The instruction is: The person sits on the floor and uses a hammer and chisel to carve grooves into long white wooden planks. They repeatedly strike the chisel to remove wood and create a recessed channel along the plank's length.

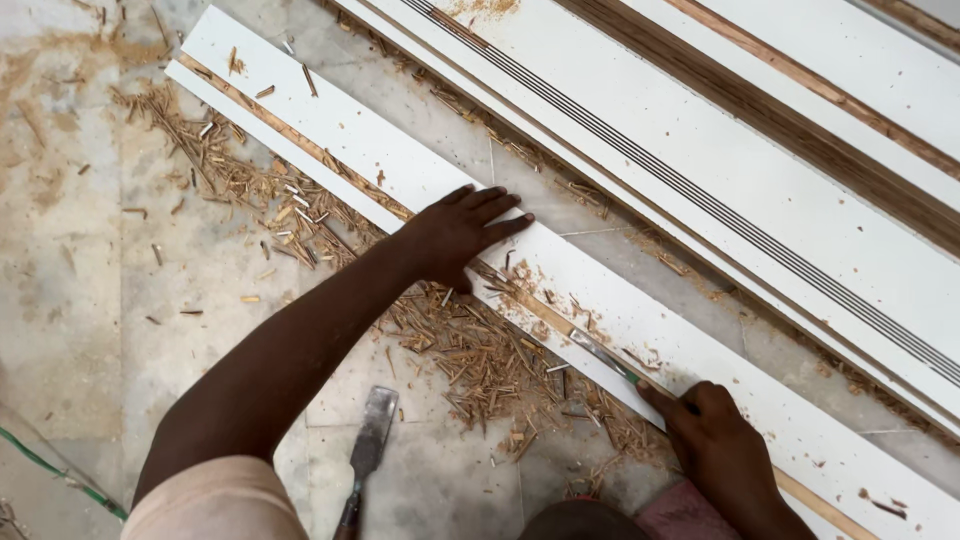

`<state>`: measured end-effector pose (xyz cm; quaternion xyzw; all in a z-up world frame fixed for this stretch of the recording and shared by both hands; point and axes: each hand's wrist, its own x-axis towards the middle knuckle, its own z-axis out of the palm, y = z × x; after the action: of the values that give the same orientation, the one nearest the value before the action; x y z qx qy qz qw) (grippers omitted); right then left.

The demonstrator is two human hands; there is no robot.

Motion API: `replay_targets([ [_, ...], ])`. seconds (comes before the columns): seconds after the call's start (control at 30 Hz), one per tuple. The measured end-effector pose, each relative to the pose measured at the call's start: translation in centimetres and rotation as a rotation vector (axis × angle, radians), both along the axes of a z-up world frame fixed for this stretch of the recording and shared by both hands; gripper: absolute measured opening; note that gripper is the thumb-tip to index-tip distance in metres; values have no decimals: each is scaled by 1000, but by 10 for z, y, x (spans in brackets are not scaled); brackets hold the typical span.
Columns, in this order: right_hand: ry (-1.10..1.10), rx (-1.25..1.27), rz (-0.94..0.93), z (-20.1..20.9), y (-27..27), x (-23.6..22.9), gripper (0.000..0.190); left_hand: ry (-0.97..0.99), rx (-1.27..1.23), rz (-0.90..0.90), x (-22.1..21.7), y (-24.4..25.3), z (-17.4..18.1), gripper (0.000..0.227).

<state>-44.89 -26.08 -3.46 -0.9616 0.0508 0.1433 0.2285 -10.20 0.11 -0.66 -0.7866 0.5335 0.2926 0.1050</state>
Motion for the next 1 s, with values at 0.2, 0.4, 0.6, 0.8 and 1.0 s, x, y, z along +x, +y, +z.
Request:
replay_targets([
  [0.2, 29, -58, 35, -1, -5, -10, 64, -231, 216, 178, 61, 85, 11, 138],
  [0.4, -59, -63, 105, -1, 9, 7, 66, -310, 265, 137, 88, 89, 12, 138],
  [0.6, -106, -22, 125, -14, 57, 80, 58, -273, 254, 151, 91, 78, 18, 146],
  [0.8, 52, -44, 91, -8, 41, 61, 73, -262, 259, 196, 89, 75, 27, 145],
  [1.0, 26, 8, 52, -29, 50, 76, 67, -291, 252, 154, 99, 75, 19, 144],
])
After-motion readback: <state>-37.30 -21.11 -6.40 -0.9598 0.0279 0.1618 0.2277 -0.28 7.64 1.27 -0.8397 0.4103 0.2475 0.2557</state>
